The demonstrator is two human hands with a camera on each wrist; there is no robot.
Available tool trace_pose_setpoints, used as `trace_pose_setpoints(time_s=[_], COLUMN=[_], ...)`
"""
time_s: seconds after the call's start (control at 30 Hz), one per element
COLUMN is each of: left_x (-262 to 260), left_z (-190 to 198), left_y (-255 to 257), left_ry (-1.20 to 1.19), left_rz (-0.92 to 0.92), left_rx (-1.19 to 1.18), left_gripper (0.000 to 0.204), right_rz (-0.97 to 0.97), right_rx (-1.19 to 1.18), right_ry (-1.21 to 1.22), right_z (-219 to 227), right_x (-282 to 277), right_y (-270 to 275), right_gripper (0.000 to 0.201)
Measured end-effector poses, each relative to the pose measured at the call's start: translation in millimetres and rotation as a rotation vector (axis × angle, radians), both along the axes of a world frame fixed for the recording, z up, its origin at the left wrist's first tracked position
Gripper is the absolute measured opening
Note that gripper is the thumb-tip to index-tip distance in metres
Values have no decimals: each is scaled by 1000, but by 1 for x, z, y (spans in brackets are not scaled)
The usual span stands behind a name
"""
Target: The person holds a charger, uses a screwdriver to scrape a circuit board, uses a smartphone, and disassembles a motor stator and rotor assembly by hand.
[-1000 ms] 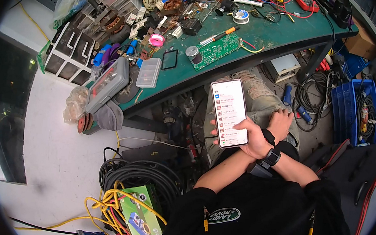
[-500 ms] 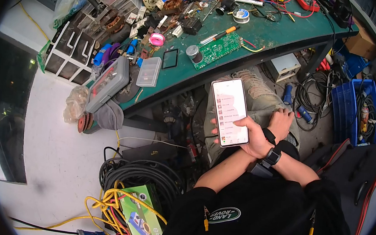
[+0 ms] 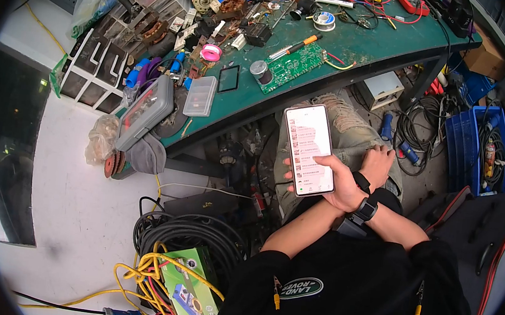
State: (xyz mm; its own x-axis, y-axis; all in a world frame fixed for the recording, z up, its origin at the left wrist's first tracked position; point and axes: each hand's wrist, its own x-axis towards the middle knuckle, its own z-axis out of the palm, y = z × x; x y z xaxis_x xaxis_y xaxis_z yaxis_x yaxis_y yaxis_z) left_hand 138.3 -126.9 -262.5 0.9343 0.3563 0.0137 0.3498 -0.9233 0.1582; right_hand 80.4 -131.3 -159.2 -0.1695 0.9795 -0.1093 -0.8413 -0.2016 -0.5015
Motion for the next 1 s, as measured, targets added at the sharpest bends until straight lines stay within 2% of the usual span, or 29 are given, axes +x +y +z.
trace_pose_setpoints(time_s=[0.3, 0.33, 0.47, 1.0], left_x=[1, 1, 1, 1], left_z=[-1, -1, -3, -1], left_y=[0, 0, 0, 0], left_ry=[-4, -6, -10, 4], left_rz=[1, 3, 6, 3], left_rx=[4, 5, 4, 24], left_gripper=[59, 58, 56, 58], right_rz=[6, -20, -38, -34], right_rx=[-30, 22, 53, 6], right_ry=[24, 36, 58, 69], right_z=[0, 0, 2, 5], right_x=[0, 0, 1, 1], right_y=[0, -2, -2, -2], right_gripper=[60, 61, 69, 66])
